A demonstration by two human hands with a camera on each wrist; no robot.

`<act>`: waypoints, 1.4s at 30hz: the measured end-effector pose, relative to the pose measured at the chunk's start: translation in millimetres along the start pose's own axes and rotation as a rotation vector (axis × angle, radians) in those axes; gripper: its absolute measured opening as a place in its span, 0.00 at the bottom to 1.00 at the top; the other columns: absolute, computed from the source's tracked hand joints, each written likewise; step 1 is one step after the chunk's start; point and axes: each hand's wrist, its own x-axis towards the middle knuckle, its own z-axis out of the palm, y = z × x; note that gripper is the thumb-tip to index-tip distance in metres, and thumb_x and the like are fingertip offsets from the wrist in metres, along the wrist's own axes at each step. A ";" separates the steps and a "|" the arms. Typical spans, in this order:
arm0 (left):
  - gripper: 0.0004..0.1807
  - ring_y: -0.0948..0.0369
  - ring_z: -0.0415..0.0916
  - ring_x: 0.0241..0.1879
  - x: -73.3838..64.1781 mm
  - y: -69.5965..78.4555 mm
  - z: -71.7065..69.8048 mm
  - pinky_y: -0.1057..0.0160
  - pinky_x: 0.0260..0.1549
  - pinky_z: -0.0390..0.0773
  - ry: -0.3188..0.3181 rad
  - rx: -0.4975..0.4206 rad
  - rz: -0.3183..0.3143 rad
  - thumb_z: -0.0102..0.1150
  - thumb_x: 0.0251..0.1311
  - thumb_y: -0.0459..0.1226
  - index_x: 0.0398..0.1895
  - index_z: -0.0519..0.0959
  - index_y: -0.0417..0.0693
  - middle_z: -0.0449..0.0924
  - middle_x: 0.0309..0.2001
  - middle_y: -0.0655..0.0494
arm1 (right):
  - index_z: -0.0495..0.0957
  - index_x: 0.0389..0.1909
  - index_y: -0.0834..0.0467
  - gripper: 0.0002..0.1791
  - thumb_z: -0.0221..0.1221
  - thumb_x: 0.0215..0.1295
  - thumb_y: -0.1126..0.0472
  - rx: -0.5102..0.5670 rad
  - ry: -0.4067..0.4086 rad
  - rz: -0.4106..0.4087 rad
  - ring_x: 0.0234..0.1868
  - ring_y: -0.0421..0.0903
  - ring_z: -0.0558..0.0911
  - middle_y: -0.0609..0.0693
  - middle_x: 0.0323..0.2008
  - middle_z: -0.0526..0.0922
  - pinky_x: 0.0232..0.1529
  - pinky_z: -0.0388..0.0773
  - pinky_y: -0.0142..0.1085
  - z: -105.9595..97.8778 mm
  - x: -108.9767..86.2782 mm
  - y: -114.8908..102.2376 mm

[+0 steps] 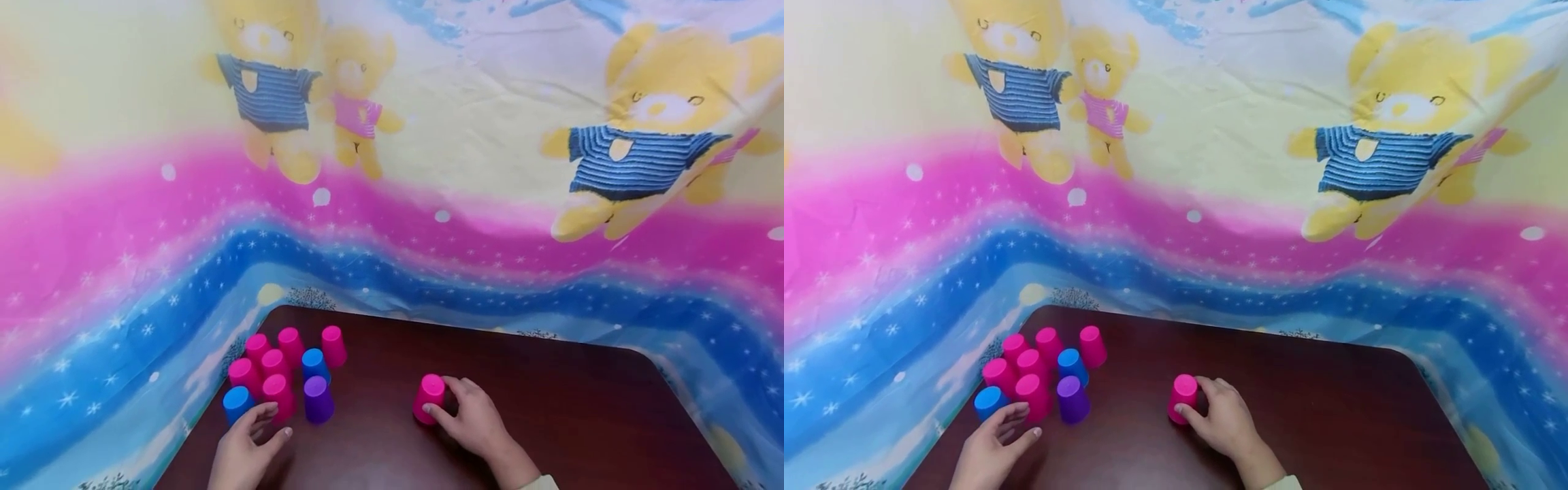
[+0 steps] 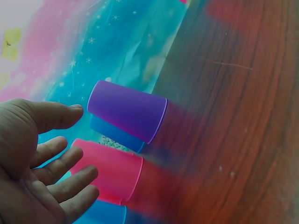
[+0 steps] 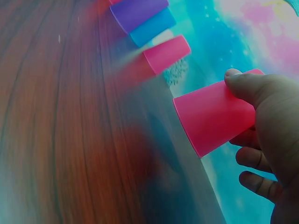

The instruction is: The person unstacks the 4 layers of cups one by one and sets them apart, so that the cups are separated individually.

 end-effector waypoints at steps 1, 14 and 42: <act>0.42 0.47 0.76 0.54 0.8 -0.1 -0.8 0.46 0.52 0.77 0.002 0.004 0.002 0.71 0.43 0.60 0.58 0.74 0.45 0.79 0.52 0.47 | 0.78 0.54 0.48 0.35 0.60 0.52 0.28 0.006 0.002 -0.012 0.36 0.37 0.77 0.38 0.39 0.80 0.35 0.77 0.34 1.7 1.8 -3.2; 0.40 0.44 0.75 0.55 8.2 -1.1 -3.1 0.43 0.52 0.76 -0.001 0.005 -0.022 0.72 0.45 0.57 0.59 0.73 0.45 0.79 0.53 0.46 | 0.77 0.54 0.48 0.32 0.60 0.55 0.31 0.087 -0.027 -0.185 0.32 0.35 0.72 0.37 0.34 0.78 0.31 0.73 0.29 20.2 22.1 -59.0; 0.46 0.42 0.74 0.56 -2.0 -4.8 -10.6 0.42 0.52 0.75 0.012 0.002 -0.071 0.68 0.42 0.65 0.58 0.73 0.44 0.78 0.53 0.43 | 0.76 0.54 0.42 0.31 0.53 0.58 0.27 0.079 -0.242 -0.495 0.48 0.31 0.75 0.33 0.46 0.78 0.52 0.76 0.33 86.8 8.4 -147.4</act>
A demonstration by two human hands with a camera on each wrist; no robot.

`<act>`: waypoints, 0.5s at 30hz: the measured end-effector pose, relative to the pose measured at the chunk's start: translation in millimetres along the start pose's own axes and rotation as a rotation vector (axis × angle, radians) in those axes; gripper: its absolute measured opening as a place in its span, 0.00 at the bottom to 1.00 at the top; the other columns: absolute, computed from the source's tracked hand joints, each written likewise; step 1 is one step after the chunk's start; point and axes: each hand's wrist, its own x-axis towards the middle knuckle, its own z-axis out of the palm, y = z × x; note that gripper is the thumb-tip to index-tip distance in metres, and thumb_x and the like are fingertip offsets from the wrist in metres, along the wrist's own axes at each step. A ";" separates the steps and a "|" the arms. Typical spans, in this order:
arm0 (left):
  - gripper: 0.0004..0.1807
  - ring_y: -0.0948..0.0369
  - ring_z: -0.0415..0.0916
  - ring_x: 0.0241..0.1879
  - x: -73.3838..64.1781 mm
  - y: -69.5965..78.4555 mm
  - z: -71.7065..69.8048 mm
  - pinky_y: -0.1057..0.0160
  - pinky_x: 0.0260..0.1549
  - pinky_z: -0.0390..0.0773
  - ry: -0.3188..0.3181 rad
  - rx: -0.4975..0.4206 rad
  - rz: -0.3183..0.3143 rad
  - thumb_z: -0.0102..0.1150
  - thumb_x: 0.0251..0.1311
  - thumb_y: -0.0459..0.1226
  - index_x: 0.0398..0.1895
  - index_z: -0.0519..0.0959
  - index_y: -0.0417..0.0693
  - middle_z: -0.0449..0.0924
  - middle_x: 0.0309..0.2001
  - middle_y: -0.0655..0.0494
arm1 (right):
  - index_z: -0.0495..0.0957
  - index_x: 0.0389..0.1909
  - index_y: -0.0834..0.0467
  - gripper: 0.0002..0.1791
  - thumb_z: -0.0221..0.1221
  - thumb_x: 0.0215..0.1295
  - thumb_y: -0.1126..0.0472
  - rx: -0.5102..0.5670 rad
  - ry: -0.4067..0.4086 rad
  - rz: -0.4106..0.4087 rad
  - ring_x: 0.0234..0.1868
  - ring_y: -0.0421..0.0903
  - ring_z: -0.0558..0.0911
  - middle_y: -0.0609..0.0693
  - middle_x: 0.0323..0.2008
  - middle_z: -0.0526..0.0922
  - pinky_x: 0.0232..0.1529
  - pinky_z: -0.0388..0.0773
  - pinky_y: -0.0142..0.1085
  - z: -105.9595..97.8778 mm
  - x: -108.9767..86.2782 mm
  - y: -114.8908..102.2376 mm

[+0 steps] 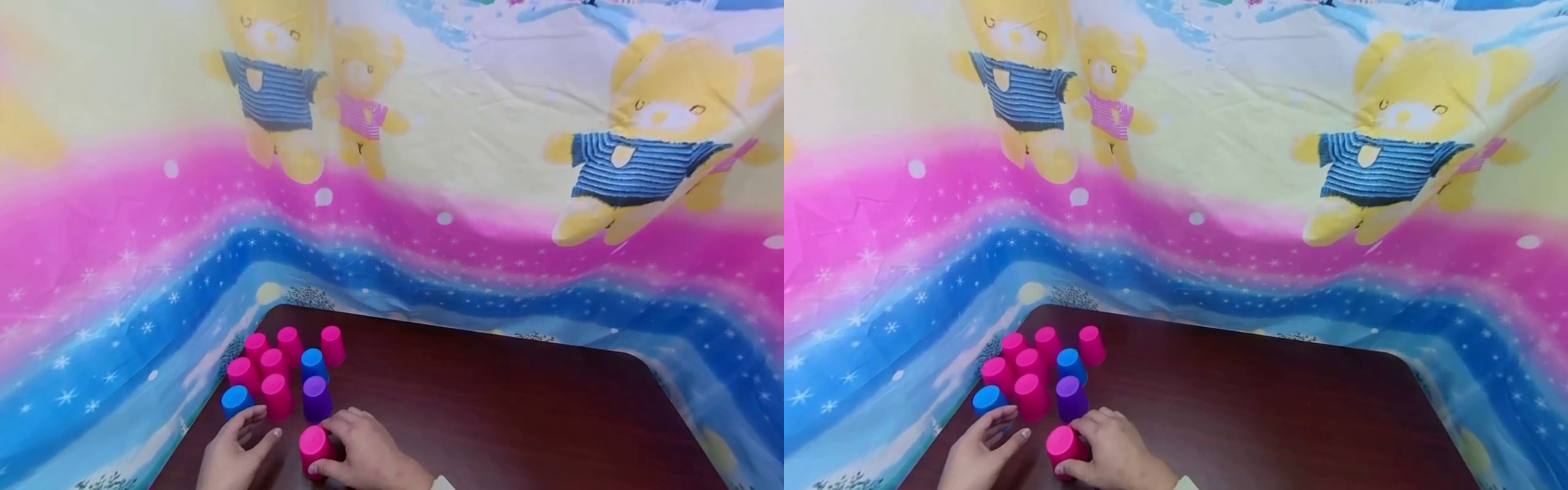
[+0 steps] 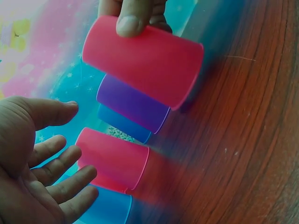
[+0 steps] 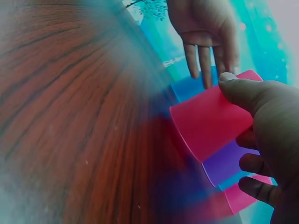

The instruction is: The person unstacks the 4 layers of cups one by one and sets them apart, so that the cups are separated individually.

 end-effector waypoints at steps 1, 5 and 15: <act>0.46 0.42 0.74 0.56 -0.2 0.2 0.0 0.42 0.52 0.75 -0.001 -0.003 0.001 0.68 0.42 0.65 0.58 0.73 0.43 0.78 0.53 0.42 | 0.76 0.54 0.43 0.31 0.52 0.58 0.27 -0.002 -0.004 -0.005 0.48 0.31 0.75 0.33 0.45 0.78 0.52 0.76 0.33 1.5 1.3 -0.6; 0.46 0.42 0.74 0.56 -1.2 1.6 0.1 0.42 0.53 0.75 0.005 -0.008 0.004 0.67 0.43 0.65 0.58 0.73 0.43 0.78 0.53 0.43 | 0.76 0.54 0.44 0.31 0.51 0.59 0.27 -0.013 -0.011 -0.014 0.48 0.31 0.75 0.34 0.46 0.79 0.52 0.76 0.33 6.6 6.3 -2.3; 0.45 0.43 0.74 0.55 -1.7 2.8 0.5 0.44 0.51 0.76 0.022 -0.003 0.009 0.67 0.43 0.65 0.58 0.73 0.45 0.78 0.53 0.43 | 0.77 0.51 0.43 0.29 0.51 0.59 0.28 -0.020 -0.002 -0.043 0.46 0.30 0.75 0.33 0.45 0.78 0.53 0.74 0.29 20.1 18.2 -6.5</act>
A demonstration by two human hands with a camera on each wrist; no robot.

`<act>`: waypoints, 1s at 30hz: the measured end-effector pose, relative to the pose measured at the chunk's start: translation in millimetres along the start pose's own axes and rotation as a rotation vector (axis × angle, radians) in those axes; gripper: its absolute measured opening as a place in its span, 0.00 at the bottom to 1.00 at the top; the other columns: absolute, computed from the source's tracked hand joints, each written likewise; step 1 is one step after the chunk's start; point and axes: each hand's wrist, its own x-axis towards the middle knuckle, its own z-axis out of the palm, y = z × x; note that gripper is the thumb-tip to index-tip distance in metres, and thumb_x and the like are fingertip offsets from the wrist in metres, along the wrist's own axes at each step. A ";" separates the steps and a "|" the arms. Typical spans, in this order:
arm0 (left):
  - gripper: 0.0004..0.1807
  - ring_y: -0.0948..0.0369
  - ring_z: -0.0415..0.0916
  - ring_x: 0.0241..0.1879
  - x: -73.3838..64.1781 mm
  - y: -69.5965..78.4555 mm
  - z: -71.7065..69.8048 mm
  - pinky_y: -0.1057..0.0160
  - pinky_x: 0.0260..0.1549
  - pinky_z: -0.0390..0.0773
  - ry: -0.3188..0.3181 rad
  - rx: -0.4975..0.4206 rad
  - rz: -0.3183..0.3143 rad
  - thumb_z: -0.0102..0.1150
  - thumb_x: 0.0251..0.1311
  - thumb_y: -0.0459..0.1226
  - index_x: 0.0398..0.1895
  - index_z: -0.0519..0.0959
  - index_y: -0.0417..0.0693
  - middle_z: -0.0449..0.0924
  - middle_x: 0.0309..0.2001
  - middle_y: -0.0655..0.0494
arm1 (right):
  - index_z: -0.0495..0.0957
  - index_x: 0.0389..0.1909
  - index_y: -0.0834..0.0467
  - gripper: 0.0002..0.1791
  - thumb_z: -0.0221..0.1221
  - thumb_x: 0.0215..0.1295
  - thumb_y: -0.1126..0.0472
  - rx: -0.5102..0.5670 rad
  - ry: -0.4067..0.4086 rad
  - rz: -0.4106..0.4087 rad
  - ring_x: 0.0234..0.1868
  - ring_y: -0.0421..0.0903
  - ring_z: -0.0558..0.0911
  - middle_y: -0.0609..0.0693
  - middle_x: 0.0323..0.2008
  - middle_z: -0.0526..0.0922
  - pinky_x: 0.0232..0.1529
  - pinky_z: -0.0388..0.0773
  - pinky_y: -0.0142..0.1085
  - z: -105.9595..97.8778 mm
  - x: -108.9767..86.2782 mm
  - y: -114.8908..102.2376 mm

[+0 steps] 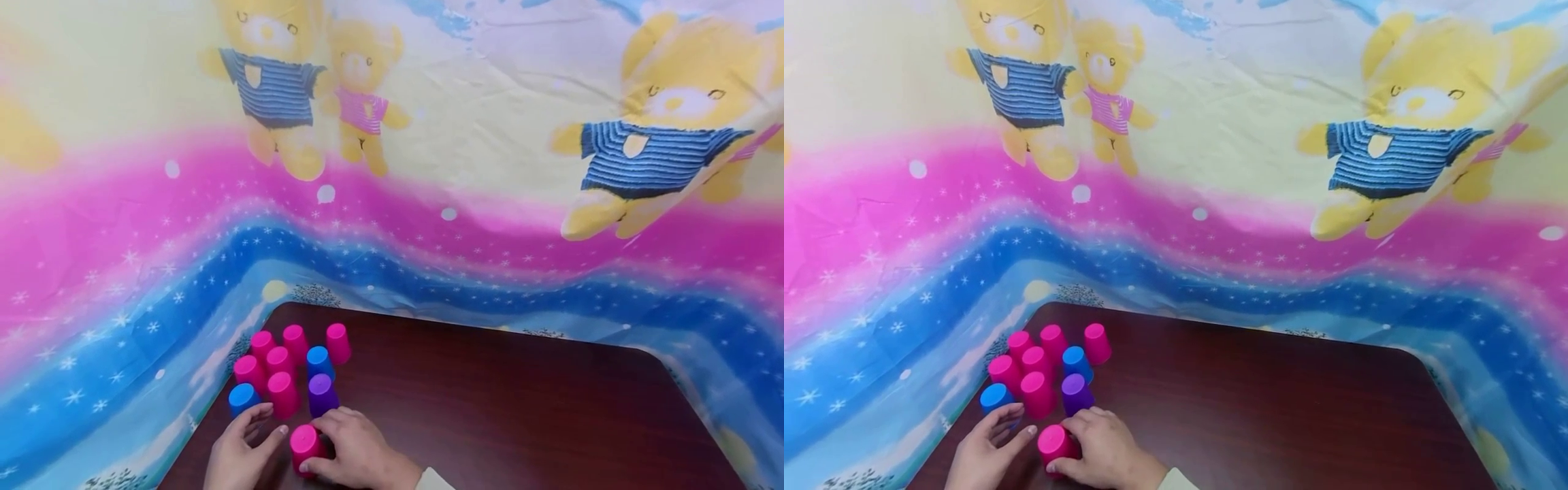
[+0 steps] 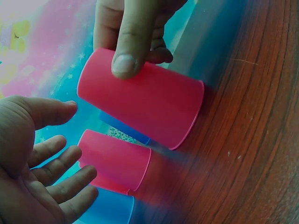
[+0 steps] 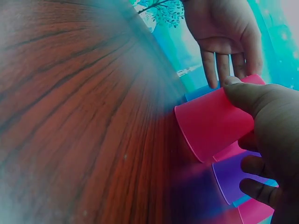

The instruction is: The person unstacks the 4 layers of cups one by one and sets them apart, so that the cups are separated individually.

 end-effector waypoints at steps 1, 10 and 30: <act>0.46 0.43 0.74 0.55 0.3 -0.1 0.1 0.43 0.51 0.77 -0.006 -0.003 0.006 0.67 0.43 0.66 0.59 0.73 0.44 0.78 0.53 0.43 | 0.77 0.51 0.43 0.29 0.52 0.59 0.28 0.006 -0.001 0.005 0.46 0.29 0.75 0.33 0.44 0.78 0.52 0.74 0.29 0.5 0.4 -0.6; 0.46 0.43 0.74 0.55 3.3 1.8 -2.0 0.43 0.51 0.77 -0.036 -0.002 0.018 0.65 0.43 0.67 0.59 0.73 0.45 0.77 0.53 0.44 | 0.76 0.50 0.42 0.29 0.52 0.58 0.27 0.009 -0.012 0.041 0.42 0.28 0.73 0.31 0.41 0.77 0.47 0.75 0.27 3.0 3.8 -5.7; 0.34 0.51 0.75 0.55 6.4 35.6 8.1 0.48 0.49 0.80 0.005 0.049 0.244 0.68 0.48 0.60 0.57 0.75 0.57 0.77 0.54 0.56 | 0.75 0.58 0.48 0.34 0.59 0.57 0.30 -0.063 0.191 0.275 0.53 0.37 0.75 0.39 0.50 0.79 0.55 0.75 0.40 -68.8 -64.9 50.7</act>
